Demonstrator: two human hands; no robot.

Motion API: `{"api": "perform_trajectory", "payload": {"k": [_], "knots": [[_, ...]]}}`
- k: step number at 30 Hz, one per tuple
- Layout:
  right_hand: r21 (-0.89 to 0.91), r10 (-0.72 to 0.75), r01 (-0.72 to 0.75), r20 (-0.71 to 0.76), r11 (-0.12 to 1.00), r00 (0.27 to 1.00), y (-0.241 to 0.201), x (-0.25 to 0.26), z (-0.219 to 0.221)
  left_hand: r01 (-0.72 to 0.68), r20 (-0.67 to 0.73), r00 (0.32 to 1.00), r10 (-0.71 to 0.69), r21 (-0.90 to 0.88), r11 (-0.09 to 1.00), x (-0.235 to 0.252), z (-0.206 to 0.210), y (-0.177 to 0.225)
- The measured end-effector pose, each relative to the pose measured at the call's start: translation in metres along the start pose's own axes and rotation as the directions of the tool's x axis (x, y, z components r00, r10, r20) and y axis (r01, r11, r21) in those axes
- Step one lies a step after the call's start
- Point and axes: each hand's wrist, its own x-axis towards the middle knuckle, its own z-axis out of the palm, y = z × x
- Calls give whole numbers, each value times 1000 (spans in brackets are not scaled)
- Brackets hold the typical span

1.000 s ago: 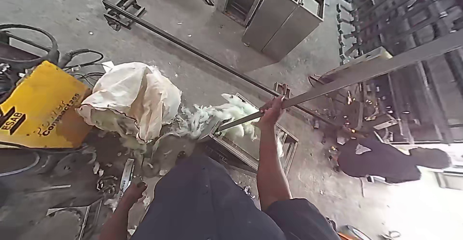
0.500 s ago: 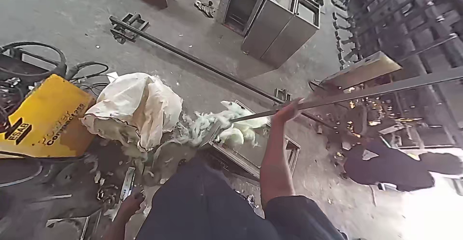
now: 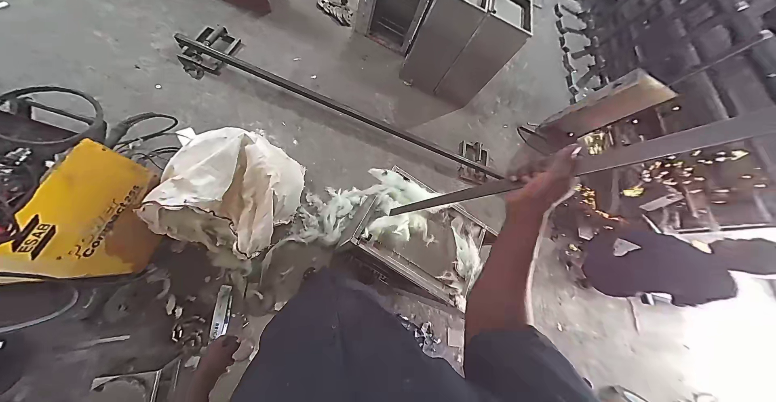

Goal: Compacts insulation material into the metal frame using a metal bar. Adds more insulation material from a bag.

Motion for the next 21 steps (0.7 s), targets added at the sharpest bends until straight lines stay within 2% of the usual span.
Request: {"api": "perform_trajectory", "payload": {"k": [2, 5, 9, 12, 14, 18, 21], "knots": [[-4, -7, 6, -71, 1000, 997, -27, 2, -22, 16, -1, 1000, -16, -27, 1000, -2, -1, 3], [-17, -35, 32, -183, 999, 983, -28, 0, -41, 21, 13, 1000, -21, -12, 1000, 2, 2, -1], [-54, 18, -34, -274, 998, 962, 22, -16, -37, -27, 24, 999, 27, 9, 1000, 51, 7, -33], [19, 103, -102, -309, 995, 946, 55, -45, -4, -27, 10, 1000, 27, 20, 999, 30, -19, 5], [72, 137, -121, -277, 990, 951, 77, -62, 14, -62, -18, 998, 63, 31, 998, 22, -35, 22], [124, 66, -59, -60, 991, 996, 114, -88, 28, -80, -61, 995, 79, -13, 997, 23, -50, 33], [119, 59, -59, 4, 991, 998, 104, -88, 31, -67, -50, 997, 66, -15, 998, 29, -52, 36]]}}
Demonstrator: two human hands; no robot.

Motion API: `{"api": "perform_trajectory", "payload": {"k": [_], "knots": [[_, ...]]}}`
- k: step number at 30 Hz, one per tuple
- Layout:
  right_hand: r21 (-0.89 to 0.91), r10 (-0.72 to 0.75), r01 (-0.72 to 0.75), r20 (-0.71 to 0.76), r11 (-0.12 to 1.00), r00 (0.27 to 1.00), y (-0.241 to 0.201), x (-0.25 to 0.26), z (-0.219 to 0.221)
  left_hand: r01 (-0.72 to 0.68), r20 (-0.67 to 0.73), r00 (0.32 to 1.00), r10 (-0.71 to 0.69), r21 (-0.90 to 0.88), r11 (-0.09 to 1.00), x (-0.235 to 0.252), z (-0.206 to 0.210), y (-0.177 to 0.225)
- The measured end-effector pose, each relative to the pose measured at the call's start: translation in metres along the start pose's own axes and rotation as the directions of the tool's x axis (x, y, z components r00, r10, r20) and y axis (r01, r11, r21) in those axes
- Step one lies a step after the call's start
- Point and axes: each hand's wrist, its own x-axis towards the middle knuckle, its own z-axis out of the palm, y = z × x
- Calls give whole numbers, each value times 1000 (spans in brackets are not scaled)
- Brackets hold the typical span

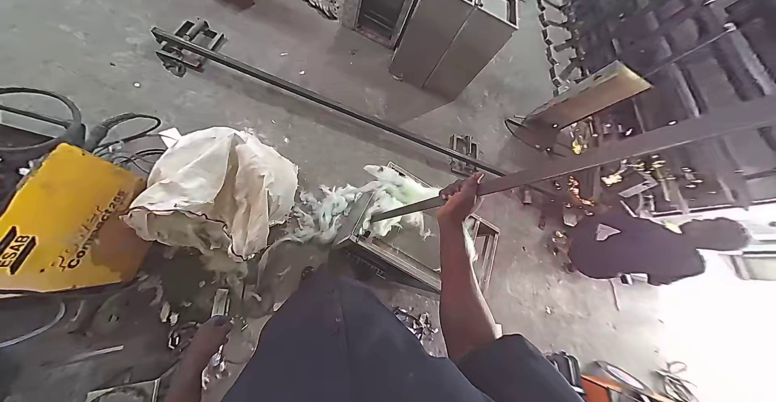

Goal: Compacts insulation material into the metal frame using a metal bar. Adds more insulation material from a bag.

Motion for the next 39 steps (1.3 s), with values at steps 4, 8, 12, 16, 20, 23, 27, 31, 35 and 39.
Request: {"api": "perform_trajectory", "payload": {"k": [4, 8, 12, 16, 20, 23, 27, 31, 35, 39], "knots": [[-60, -60, 59, -9, 996, 998, -66, 23, 7, 36, 36, 999, -36, -7, 999, -1, 10, -9], [-48, -103, 97, -123, 994, 987, -110, 65, 21, 13, 77, 997, -18, 59, 998, -11, 18, -17], [-187, -44, 15, -154, 982, 987, -65, 66, 28, -4, 106, 994, -11, 145, 989, -5, 24, -33], [-168, 54, -74, -120, 983, 991, 10, 16, 23, 38, 72, 997, -41, 53, 998, -17, 15, -15], [-77, 64, -66, -38, 995, 997, -14, 10, 24, -3, 47, 999, 4, -12, 1000, -12, 10, -14], [-22, 26, -26, -10, 999, 1000, -52, 31, 25, -4, 44, 999, 5, -17, 1000, -11, 14, -13], [-79, -19, 18, -8, 997, 1000, -75, 41, 28, 14, 55, 998, -15, 16, 1000, -14, 16, -10], [-136, 56, -51, 32, 989, 998, 3, 3, 9, 19, 74, 997, -25, 81, 997, -14, 19, -15], [54, 97, -106, 144, 993, 985, 10, -17, -21, 30, 75, 997, -36, 80, 996, -10, 26, -31], [60, 23, -29, 96, 998, 995, -62, 12, -48, 43, 81, 995, -55, 137, 990, -8, 30, -22]]}}
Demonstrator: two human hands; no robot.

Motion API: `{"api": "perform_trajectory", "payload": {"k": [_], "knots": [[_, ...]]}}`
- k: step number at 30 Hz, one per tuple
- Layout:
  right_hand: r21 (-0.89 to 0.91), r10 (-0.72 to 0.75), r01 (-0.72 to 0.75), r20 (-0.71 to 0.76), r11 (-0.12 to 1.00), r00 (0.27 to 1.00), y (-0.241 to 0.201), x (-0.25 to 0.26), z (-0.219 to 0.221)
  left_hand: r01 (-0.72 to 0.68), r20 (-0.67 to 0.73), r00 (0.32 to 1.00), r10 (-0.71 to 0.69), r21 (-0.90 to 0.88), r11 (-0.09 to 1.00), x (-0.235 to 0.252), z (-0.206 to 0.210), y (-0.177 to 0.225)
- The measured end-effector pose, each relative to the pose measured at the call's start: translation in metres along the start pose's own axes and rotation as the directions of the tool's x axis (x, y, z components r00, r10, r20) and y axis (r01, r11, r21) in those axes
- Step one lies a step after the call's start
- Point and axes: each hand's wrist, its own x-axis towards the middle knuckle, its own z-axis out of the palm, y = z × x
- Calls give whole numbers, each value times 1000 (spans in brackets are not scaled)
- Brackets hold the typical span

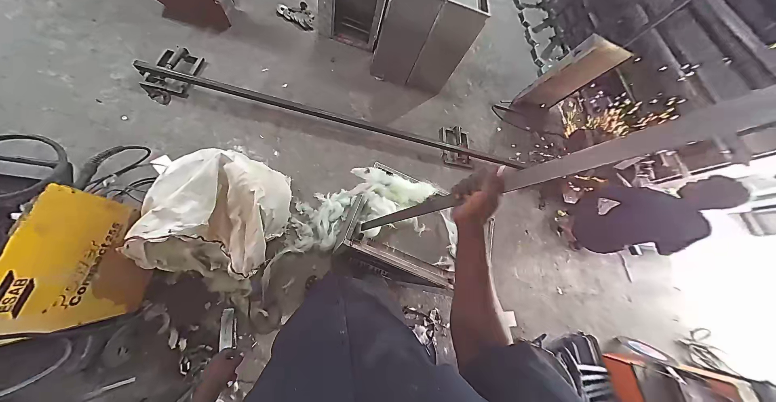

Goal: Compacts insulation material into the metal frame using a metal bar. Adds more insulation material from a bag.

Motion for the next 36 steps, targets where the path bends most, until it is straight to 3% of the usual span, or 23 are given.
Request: {"api": "perform_trajectory", "payload": {"k": [4, 7, 10, 12, 15, 18, 21, 23, 28, 30, 32, 34, 35, 36], "knots": [[7, -111, 111, -73, 994, 991, -70, 48, -34, -5, -29, 1000, 5, 14, 1000, -4, 0, 28], [3, -142, 146, -199, 989, 970, -76, 83, -48, -40, -77, 996, 36, -45, 998, 0, 15, 50], [-80, -100, 78, -315, 994, 944, -29, 91, -45, -75, -66, 995, 71, -59, 995, -16, 30, 90], [-112, -23, -10, -294, 994, 956, 24, 80, -35, -98, -54, 994, 92, -106, 990, -36, 41, 122], [-83, 36, -50, -170, 995, 985, 113, 58, -23, -118, -48, 992, 114, -93, 989, -47, 55, 147], [50, -5, 3, 33, 999, 999, 143, 53, -20, -107, -64, 993, 103, -67, 992, -51, 67, 148], [52, 72, -77, 101, 996, 992, 115, 71, -25, -47, -81, 996, 44, -45, 998, -68, 77, 142], [22, 82, -85, 112, 996, 990, 68, 95, -24, -17, -71, 997, 17, -4, 1000, -80, 86, 131], [88, -94, 102, -86, 991, 992, -35, 161, -20, -53, -40, 997, 62, 195, 979, -72, 123, 66], [121, -126, 144, -145, 982, 981, -38, 180, -20, -4, 31, 1000, -2, 199, 980, -82, 120, 67], [89, -118, 138, -199, 986, 973, -10, 185, -15, 25, 27, 999, -30, 180, 983, -101, 114, 78], [39, 27, -14, -346, 999, 938, 20, 167, 12, 41, -23, 999, -40, 38, 998, -99, 115, 74], [-74, 218, -279, -446, 958, 868, 22, 153, 34, 31, -64, 997, -34, -37, 999, -87, 120, 61], [-114, 376, -467, -445, 877, 813, 36, 142, 44, 12, -94, 995, -20, -81, 997, -71, 126, 45]]}}
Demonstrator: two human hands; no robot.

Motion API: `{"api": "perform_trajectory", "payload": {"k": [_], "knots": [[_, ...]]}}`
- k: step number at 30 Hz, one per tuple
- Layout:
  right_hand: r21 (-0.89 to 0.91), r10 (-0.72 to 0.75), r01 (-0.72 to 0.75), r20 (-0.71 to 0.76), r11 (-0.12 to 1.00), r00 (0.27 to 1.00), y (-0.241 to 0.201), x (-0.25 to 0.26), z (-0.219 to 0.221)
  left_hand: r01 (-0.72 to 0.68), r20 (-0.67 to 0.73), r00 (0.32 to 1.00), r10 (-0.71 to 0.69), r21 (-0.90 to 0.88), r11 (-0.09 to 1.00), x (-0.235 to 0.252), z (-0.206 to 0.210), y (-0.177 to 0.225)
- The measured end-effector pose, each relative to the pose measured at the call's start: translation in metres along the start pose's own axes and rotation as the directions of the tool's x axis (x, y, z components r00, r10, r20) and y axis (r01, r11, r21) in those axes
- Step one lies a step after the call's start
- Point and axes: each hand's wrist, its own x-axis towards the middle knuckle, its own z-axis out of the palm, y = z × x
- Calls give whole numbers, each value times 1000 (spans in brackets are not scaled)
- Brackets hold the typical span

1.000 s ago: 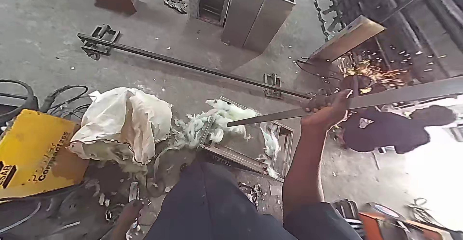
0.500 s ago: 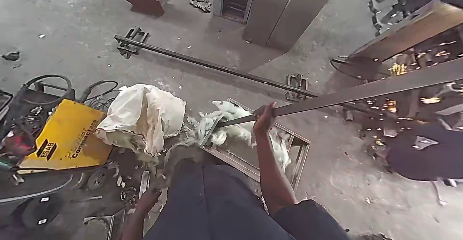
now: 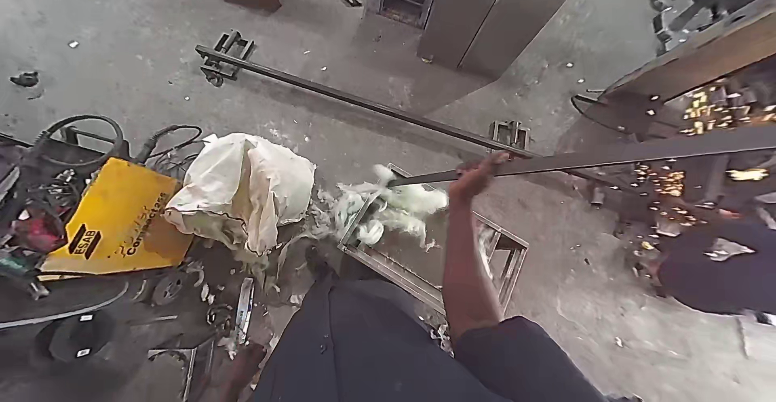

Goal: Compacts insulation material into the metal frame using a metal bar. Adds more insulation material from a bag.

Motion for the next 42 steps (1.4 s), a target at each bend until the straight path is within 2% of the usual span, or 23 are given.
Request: {"api": "perform_trajectory", "payload": {"k": [1, 2, 3, 5, 7, 9, 12, 15, 16, 18, 20, 24, 27, 28, 29, 32, 36, 39, 42], "knots": [[38, -68, 64, 95, 997, 993, 41, 7, 2, 1, 2, 1000, -1, -43, 999, 10, 1, -7], [304, -510, 448, 168, 841, 844, 117, 40, 6, -1, 7, 1000, 1, -85, 996, 16, -1, -7], [366, -576, 468, 285, 804, 767, 144, 61, 10, -1, 7, 1000, 2, -127, 992, 22, -3, -1], [358, -531, 399, 453, 844, 717, 142, 63, 16, 2, -18, 1000, -5, -168, 986, 22, -9, 15], [379, -520, 365, 495, 850, 697, 99, 47, 19, 18, -16, 1000, -21, -186, 982, -5, -27, 65], [396, -536, 370, 500, 840, 681, 47, 34, 9, 27, -49, 998, -37, -182, 983, -27, -38, 94], [365, -529, 394, 441, 844, 725, -40, 18, -23, 27, -68, 997, -42, -209, 978, -28, -39, 102], [406, -611, 466, 396, 786, 685, -113, 10, -79, 70, 27, 997, -67, -140, 988, -24, -31, 85], [434, -631, 472, 380, 767, 676, -131, 13, -99, 45, 55, 998, -40, -95, 994, -22, -28, 73], [475, -639, 458, 352, 751, 684, -154, 30, -140, -18, -10, 1000, 19, 68, 998, -14, -13, 48], [485, -640, 464, 302, 741, 707, -163, 50, -174, 33, 39, 998, -41, 192, 981, -20, -14, 47], [405, -618, 539, 87, 739, 782, -142, 59, -192, 64, 59, 995, -77, 201, 977, 1, -17, 22], [355, -531, 532, -109, 769, 840, -96, 63, -170, -39, 20, 999, 36, 207, 978, 0, -38, 34], [354, -480, 501, -151, 790, 864, -77, 65, -160, -86, -16, 996, 90, 166, 982, 6, -45, 35], [363, -439, 472, -175, 804, 881, -55, 68, -147, -83, -20, 996, 86, 110, 990, 5, -56, 50], [437, -381, 418, -172, 797, 908, 17, 77, -108, -28, -65, 997, 29, 13, 1000, -6, -82, 106], [516, -388, 353, -43, 780, 921, 90, 79, -76, -94, -87, 991, 97, 41, 995, -1, -94, 134], [561, -399, 310, 40, 768, 916, 73, 69, -75, -86, -59, 994, 89, 54, 995, 0, -95, 147], [512, -489, 402, 42, 759, 871, 10, 60, -100, -45, -48, 998, 50, 90, 995, 4, -89, 135]]}}
